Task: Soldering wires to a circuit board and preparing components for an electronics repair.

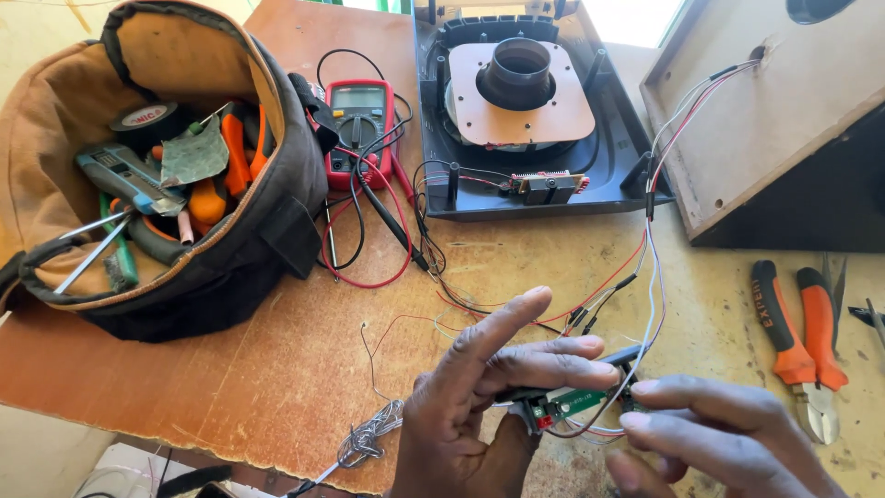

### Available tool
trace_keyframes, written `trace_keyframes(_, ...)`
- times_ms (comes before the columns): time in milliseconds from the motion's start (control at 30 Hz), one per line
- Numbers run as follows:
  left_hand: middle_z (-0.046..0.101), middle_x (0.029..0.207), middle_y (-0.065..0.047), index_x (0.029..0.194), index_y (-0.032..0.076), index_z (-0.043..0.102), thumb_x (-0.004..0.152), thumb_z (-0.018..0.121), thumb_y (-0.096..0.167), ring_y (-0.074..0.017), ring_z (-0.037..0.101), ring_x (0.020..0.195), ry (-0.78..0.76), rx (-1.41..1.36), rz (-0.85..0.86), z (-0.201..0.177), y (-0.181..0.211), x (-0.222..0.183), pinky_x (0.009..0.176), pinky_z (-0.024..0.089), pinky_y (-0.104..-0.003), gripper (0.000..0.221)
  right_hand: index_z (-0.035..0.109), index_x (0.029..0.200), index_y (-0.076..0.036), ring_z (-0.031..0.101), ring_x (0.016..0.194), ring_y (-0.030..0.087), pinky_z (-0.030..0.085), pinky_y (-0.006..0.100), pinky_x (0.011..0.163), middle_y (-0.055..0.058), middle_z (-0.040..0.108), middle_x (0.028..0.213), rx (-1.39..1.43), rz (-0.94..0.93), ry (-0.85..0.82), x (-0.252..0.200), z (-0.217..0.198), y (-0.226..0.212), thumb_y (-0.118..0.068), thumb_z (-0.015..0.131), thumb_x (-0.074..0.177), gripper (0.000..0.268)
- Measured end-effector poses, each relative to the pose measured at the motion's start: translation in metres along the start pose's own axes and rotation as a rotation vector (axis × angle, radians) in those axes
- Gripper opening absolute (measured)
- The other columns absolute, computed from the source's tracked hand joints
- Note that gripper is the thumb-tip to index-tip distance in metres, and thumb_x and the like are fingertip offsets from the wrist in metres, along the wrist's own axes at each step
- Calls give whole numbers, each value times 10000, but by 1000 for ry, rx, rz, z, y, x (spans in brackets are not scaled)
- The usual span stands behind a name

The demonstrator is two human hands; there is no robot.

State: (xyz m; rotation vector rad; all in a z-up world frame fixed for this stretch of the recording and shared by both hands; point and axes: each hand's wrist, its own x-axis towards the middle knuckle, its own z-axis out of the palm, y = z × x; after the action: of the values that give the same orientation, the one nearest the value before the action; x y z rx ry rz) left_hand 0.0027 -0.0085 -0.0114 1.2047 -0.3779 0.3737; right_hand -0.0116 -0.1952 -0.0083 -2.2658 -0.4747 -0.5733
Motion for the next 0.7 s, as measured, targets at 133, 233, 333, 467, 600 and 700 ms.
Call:
trace_keyframes(133, 777, 1077, -143, 1426, -4, 492, 893, 448, -116, -322, 762, 1178, 15, -16, -7, 2, -1, -1, 1073, 626, -443, 546, 783, 1054, -167, 754, 872, -10, 612, 128, 731, -23, 729, 1182, -26, -2, -49, 2, 4, -13, -126, 850, 666, 396)
trace_keyframes(233, 776, 1090, -139, 1395, -5, 503, 997, 547, -11, -313, 772, 1169, 9, 66, 45, 1, -3, 0, 1051, 638, -405, 401, 769, 1100, -148, 768, 973, 22, 574, 180, 957, -3, 692, 1208, -86, -54, -6, 6, 14, -27, -115, 843, 703, 405)
trace_keyframes(333, 782, 1066, -157, 1370, 1, 522, 934, 517, -94, -334, 779, 1150, 50, 45, 38, 3, -5, 0, 1033, 648, -419, 446, 774, 1050, -152, 752, 933, 30, 568, 184, 927, 19, 700, 1188, -99, -32, 55, 9, 21, -36, -50, 811, 749, 319)
trace_keyframes(467, 781, 1091, -125, 1361, 20, 527, 964, 558, -49, -319, 779, 1175, 33, 125, 79, 0, -6, 2, 1056, 649, -412, 405, 781, 1001, -152, 737, 882, 31, 557, 181, 884, 14, 714, 1176, -115, -13, 56, 17, 21, -41, -50, 821, 739, 284)
trace_keyframes(600, 779, 1119, -98, 1361, 42, 535, 1010, 591, 150, -296, 773, 1196, 4, 280, 114, -5, -2, 4, 1113, 595, -420, 371, 739, 948, -142, 746, 861, 52, 537, 202, 890, 13, 762, 1018, -113, -31, 81, 27, 20, -41, -30, 748, 829, 163)
trace_keyframes(700, 775, 1123, -104, 1343, 52, 555, 1042, 563, 247, -269, 770, 1189, 0, 336, 103, -6, -1, 5, 1079, 604, -391, 359, 720, 952, -144, 743, 790, 62, 533, 209, 838, -1, 773, 945, -132, -22, 86, 31, 18, -41, -41, 728, 860, 138)
